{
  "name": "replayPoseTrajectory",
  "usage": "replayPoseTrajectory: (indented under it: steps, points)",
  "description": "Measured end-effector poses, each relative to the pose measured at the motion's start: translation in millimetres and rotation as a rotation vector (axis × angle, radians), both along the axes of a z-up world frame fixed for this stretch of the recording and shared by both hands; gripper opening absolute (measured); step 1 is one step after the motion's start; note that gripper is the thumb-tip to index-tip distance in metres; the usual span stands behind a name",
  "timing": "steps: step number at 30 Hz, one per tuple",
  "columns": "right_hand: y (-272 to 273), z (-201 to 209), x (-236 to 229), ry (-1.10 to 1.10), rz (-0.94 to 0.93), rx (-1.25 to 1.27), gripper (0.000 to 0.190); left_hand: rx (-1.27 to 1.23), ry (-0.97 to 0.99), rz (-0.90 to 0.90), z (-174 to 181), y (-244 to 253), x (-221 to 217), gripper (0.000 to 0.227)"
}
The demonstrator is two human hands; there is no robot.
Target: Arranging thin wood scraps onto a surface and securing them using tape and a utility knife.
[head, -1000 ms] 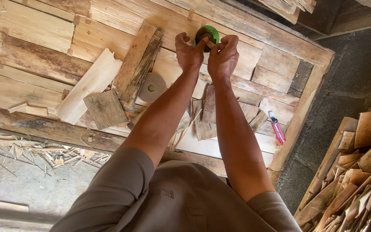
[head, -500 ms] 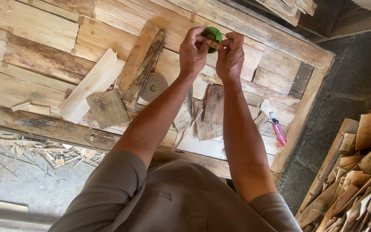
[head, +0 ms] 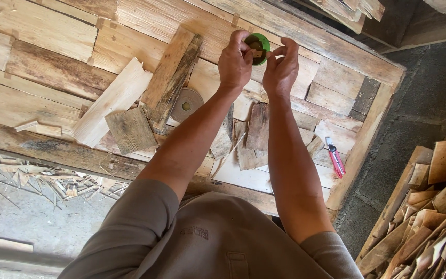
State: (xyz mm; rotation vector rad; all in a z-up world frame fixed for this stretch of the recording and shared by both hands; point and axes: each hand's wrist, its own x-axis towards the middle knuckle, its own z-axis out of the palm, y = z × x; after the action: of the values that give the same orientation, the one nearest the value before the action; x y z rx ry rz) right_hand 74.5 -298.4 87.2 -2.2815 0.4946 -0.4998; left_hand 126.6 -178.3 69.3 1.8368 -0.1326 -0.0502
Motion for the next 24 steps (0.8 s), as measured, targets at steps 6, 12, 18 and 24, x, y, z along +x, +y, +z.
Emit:
replayPoseTrajectory:
  steps: [6,12,18,24]
  points:
    - [-8,-48,9,0.056,-0.204,-0.009,0.039,0.115,-0.139,0.063,-24,-11,-2,0.047]
    - [2,-70,20,0.079,-0.254,0.317,0.043,0.208,-0.195,0.069,-23,-12,-4,0.043]
    - [11,-61,25,0.071,-0.26,0.302,0.029,0.213,-0.269,0.044,-25,-7,1,0.041]
    - [4,-83,30,0.061,-0.288,0.293,0.023,0.134,-0.203,0.054,-27,-6,0,0.044]
